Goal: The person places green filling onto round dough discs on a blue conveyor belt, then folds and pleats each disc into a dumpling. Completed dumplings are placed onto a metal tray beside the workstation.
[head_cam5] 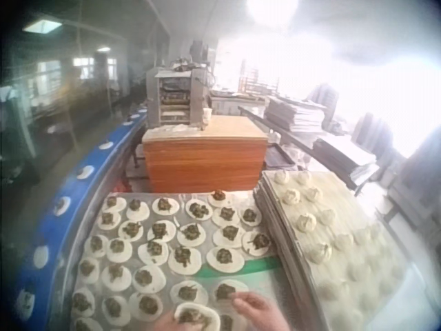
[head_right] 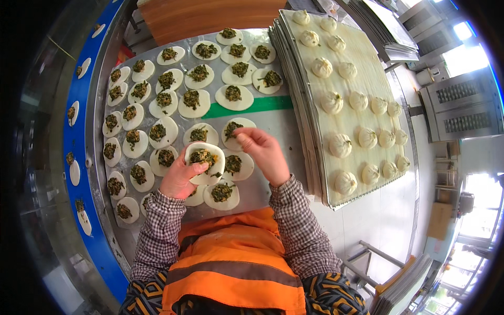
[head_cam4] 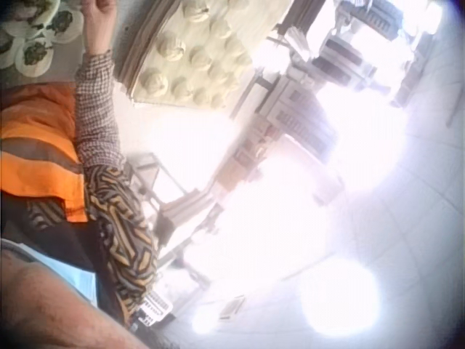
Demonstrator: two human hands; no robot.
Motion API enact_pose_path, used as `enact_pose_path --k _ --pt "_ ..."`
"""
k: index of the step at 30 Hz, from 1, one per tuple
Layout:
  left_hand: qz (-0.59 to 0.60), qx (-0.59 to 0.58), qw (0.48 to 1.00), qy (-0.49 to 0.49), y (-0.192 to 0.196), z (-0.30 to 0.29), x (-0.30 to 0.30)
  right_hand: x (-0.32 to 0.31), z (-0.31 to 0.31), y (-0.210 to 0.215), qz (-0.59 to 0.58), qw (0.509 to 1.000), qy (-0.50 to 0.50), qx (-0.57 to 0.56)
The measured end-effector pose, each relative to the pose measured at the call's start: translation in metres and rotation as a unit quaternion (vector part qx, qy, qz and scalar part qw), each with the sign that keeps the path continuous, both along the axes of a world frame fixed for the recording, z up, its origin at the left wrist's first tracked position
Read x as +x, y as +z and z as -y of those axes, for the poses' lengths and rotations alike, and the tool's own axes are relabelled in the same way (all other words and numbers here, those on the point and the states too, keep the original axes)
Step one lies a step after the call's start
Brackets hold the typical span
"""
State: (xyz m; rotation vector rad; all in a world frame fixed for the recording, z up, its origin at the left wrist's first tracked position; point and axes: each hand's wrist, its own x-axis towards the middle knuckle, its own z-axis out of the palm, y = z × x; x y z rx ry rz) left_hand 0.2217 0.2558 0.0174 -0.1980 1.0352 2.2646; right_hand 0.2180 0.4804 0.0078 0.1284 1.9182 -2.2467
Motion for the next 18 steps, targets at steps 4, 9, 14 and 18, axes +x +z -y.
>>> enact_pose_path --k 4,9,14,18 --pt "-0.006 0.016 1.000 0.014 0.004 -0.010 0.013 0.020 0.007 0.021 0.037 0.996 0.071 0.044" --pt "-0.038 -0.081 0.995 0.042 -0.003 -0.013 0.029 0.035 0.016 0.024 -0.024 0.981 0.093 0.167" --pt "-0.154 -0.253 0.955 -0.001 -0.009 -0.007 0.039 0.048 0.030 0.016 -0.132 0.955 0.053 0.261" --pt "-0.222 -0.299 0.927 -0.050 -0.007 0.000 0.044 0.046 0.037 0.014 -0.040 0.991 0.074 0.100"
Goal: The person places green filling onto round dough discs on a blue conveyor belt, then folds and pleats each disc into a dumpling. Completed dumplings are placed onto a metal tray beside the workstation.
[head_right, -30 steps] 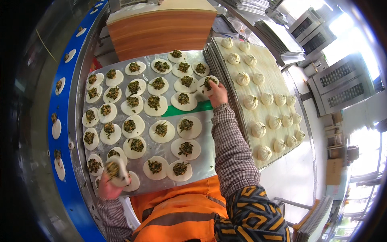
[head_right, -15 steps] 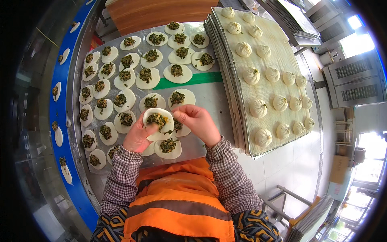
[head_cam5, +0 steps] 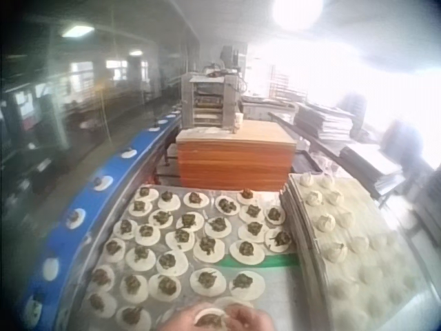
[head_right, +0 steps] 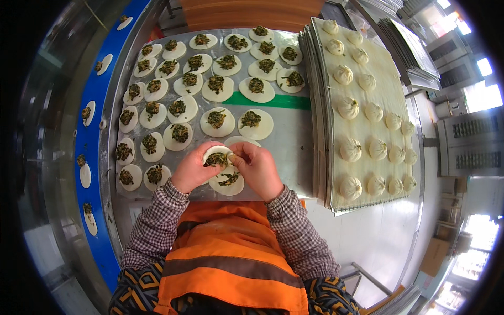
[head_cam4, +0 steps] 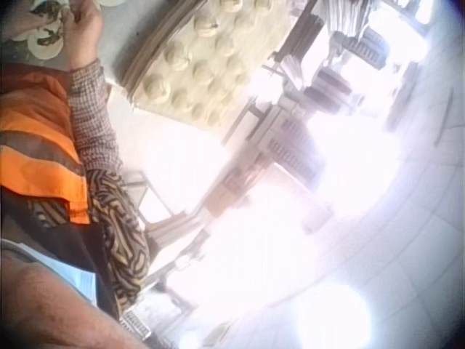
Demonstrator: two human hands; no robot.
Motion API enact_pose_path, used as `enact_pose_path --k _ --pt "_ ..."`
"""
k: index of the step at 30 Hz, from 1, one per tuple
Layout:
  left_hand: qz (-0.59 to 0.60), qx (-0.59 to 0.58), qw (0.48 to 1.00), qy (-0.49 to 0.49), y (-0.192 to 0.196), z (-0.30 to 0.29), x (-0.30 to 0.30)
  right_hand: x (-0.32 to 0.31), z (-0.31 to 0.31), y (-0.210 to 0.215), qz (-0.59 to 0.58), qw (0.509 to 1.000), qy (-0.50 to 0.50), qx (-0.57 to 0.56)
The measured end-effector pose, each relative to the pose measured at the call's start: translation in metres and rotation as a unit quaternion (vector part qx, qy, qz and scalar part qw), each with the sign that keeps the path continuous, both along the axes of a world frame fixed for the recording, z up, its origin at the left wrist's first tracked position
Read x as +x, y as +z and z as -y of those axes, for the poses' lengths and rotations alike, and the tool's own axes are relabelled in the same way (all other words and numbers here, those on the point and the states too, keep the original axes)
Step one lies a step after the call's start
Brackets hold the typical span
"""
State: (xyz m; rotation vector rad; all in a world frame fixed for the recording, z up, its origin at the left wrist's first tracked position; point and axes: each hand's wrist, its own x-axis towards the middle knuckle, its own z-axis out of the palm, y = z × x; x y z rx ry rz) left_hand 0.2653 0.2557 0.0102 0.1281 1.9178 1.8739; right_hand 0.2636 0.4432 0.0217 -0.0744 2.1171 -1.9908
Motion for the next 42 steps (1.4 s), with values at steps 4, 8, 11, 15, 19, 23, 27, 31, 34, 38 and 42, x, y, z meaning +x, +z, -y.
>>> enact_pose_path --k 4,8,11,15,19,23,27,31,34,38,42 --pt "0.059 0.029 0.998 0.001 0.005 0.004 0.002 0.003 -0.002 0.005 -0.134 0.973 0.055 0.182" --pt "0.044 -0.038 0.998 -0.035 0.008 0.006 -0.001 0.005 -0.001 0.008 -0.112 0.979 0.054 0.163" --pt "0.003 -0.149 0.984 -0.101 0.012 0.011 -0.006 0.001 0.003 0.010 -0.075 0.987 0.089 0.110" --pt "0.030 -0.134 0.976 -0.166 0.021 0.019 -0.013 0.005 0.011 0.017 -0.255 0.916 0.117 0.287" --pt "0.126 -0.126 0.960 -0.215 0.023 0.023 -0.024 0.009 0.015 0.022 -0.083 0.981 0.098 0.142" --pt "0.074 -0.021 0.974 -0.211 0.013 0.030 -0.024 0.009 0.014 0.020 -0.206 0.946 0.106 0.225" --pt "0.277 0.158 0.947 -0.021 0.003 0.041 -0.002 0.012 0.018 0.015 -0.143 0.964 0.082 0.207" --pt "0.172 0.100 0.980 -0.016 0.008 0.038 0.008 0.011 0.023 0.014 0.050 0.997 0.051 -0.029" --pt "0.163 -0.056 0.979 -0.110 0.018 0.039 -0.003 0.008 0.023 0.015 -0.249 0.917 0.129 0.284" --pt "0.160 -0.080 0.965 -0.190 0.020 0.038 -0.016 0.009 0.022 0.012 -0.118 0.970 0.110 0.180" --pt "0.040 0.026 0.991 -0.126 0.012 0.037 -0.010 0.014 0.022 0.005 -0.098 0.974 0.096 0.182"
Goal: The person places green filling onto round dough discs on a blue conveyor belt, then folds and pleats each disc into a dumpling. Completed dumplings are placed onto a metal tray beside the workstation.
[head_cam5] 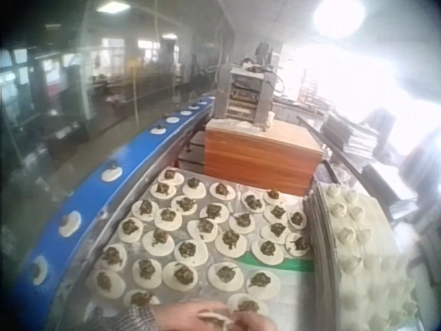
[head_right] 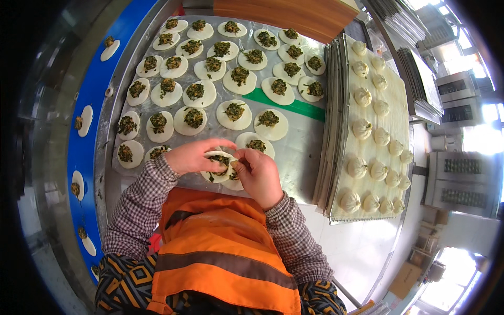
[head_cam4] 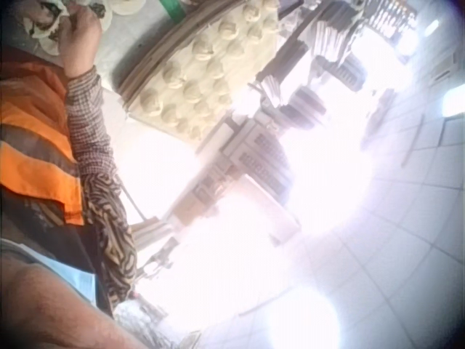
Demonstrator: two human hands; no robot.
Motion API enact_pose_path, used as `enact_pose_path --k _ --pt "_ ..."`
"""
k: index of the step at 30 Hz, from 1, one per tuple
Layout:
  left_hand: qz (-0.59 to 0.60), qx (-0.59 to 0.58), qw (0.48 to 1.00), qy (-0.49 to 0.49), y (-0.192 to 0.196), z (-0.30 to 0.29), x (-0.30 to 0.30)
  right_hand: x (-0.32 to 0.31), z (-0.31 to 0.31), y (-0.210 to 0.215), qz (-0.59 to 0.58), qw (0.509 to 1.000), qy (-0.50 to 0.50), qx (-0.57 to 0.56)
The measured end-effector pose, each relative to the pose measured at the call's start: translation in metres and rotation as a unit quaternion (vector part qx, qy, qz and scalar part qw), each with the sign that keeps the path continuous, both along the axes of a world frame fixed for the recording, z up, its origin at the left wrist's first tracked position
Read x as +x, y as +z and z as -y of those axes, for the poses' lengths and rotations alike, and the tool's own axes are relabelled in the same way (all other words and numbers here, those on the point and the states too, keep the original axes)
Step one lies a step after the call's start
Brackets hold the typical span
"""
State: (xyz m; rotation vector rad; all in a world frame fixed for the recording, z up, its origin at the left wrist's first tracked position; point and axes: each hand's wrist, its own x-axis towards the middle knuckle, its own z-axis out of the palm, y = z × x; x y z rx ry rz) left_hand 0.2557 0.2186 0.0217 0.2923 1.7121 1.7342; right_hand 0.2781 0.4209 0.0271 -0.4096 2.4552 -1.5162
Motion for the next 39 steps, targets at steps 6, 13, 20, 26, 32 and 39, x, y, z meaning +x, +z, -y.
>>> enact_pose_path --k 6,13,20,26,32,39 --pt "0.110 0.001 0.991 0.073 0.000 0.002 0.018 0.003 0.004 -0.001 0.113 0.986 -0.042 -0.116" --pt "0.066 -0.175 0.978 -0.093 0.008 0.003 -0.004 0.008 0.010 0.003 -0.033 0.999 -0.015 -0.016" --pt "0.118 -0.020 0.993 0.017 0.001 0.006 0.010 0.007 0.007 -0.005 -0.017 1.000 -0.001 -0.004" --pt "0.046 -0.153 0.987 -0.009 -0.004 0.014 0.011 0.003 0.018 0.002 0.099 0.992 -0.010 -0.081" --pt "0.034 -0.216 0.968 -0.124 0.000 0.017 -0.007 0.001 0.024 0.011 0.066 0.997 0.020 -0.022" --pt "0.217 0.029 0.968 0.125 -0.010 0.018 0.012 0.000 0.023 0.005 0.124 0.986 -0.027 -0.111"
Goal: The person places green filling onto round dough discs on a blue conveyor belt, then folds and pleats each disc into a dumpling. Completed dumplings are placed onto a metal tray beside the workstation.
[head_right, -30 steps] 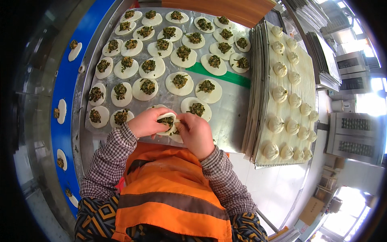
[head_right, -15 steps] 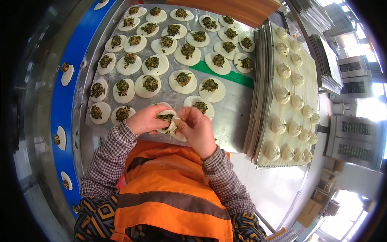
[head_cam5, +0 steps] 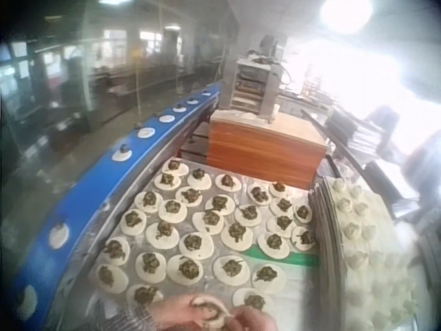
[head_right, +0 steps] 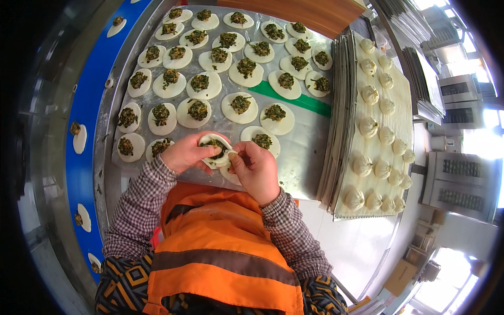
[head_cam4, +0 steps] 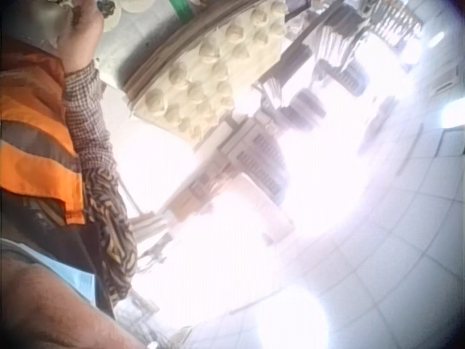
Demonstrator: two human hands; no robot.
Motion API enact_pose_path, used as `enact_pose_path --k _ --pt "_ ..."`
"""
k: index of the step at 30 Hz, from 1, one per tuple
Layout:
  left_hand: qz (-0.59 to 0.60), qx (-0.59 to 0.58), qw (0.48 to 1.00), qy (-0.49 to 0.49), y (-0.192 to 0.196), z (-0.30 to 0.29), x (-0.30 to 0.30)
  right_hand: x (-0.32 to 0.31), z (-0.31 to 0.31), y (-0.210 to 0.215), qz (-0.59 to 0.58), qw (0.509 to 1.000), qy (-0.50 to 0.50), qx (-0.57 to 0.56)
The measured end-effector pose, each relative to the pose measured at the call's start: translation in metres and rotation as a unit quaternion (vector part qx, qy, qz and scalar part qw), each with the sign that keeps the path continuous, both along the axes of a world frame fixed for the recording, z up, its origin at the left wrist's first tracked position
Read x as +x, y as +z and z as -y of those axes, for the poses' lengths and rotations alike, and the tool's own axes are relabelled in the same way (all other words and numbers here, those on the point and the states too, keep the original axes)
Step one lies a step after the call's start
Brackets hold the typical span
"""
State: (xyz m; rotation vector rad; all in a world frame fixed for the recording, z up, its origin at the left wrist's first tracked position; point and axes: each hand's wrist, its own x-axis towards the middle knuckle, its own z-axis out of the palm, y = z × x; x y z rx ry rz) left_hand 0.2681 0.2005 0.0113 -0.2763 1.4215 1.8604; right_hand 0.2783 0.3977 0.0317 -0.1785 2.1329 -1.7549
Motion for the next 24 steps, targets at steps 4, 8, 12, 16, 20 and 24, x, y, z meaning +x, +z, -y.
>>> enact_pose_path --k 4,8,12,16,20,24 --pt "-0.102 0.008 0.993 0.056 -0.001 -0.007 0.013 -0.003 0.002 -0.001 0.074 0.993 -0.034 -0.087" --pt "-0.108 -0.132 0.983 -0.071 0.004 -0.008 0.004 -0.004 0.004 -0.001 -0.360 0.913 0.049 0.187" --pt "-0.111 -0.120 0.983 -0.086 0.009 -0.012 0.000 0.001 0.003 -0.002 -0.091 0.994 0.018 0.064" --pt "-0.103 -0.046 0.994 -0.008 0.009 -0.015 0.007 0.002 -0.001 -0.003 -0.146 0.982 0.033 0.111" --pt "-0.135 -0.076 0.988 -0.021 0.005 -0.015 0.010 0.003 0.000 -0.002 -0.192 0.975 0.018 0.114" --pt "-0.253 -0.168 0.951 -0.050 0.002 -0.019 0.010 0.007 0.004 -0.001 -0.107 0.993 -0.021 0.047"
